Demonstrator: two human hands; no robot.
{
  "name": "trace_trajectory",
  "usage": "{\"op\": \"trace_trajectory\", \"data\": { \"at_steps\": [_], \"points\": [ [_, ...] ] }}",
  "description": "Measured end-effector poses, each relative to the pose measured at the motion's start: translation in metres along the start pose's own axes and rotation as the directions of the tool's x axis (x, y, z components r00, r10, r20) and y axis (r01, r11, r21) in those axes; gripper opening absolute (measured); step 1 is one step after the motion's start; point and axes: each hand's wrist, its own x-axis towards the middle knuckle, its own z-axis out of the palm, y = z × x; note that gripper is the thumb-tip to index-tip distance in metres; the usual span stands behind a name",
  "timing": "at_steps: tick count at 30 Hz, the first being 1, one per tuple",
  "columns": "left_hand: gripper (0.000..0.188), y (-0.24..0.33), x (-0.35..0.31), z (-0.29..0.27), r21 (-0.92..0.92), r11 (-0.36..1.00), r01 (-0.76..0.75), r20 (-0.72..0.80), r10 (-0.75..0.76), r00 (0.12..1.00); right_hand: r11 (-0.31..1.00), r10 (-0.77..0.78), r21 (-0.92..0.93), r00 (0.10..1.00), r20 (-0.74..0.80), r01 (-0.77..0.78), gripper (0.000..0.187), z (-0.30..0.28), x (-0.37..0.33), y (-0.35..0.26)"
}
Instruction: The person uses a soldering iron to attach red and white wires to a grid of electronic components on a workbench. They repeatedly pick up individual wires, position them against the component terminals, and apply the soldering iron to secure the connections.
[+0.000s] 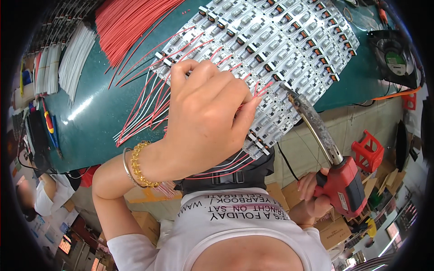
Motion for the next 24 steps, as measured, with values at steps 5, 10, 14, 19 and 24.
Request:
{"op": "trace_trajectory", "data": {
  "at_steps": [5,10,14,19,24],
  "points": [
    [0.017,-0.001,-0.003,0.002,0.024,1.0,-0.007,-0.013,0.007,1.0,0.998,-0.042,-0.044,0.999,-0.009,0.041,0.07,0.001,-0.004,0.007],
    [0.017,-0.001,-0.002,0.005,0.075,0.996,-0.055,-0.017,0.057,0.998,0.998,0.0,-0.056,0.995,-0.101,-0.006,0.065,-0.009,-0.017,0.019],
    [0.018,0.005,0.001,0.004,0.112,0.992,-0.057,-0.043,0.062,0.997,0.998,-0.028,-0.056,0.994,-0.11,0.022,0.065,-0.002,-0.012,0.013],
    [0.018,0.005,0.001,0.003,0.148,0.985,-0.085,-0.018,0.089,0.996,0.993,-0.093,-0.069,0.996,0.004,0.093,0.07,-0.001,-0.004,0.008],
    [0.018,0.005,0.001,0.002,0.158,0.983,-0.094,0.004,0.095,0.995,0.998,-0.053,-0.038,0.998,-0.012,0.053,0.071,0.004,-0.001,0.005]
  ]
}}
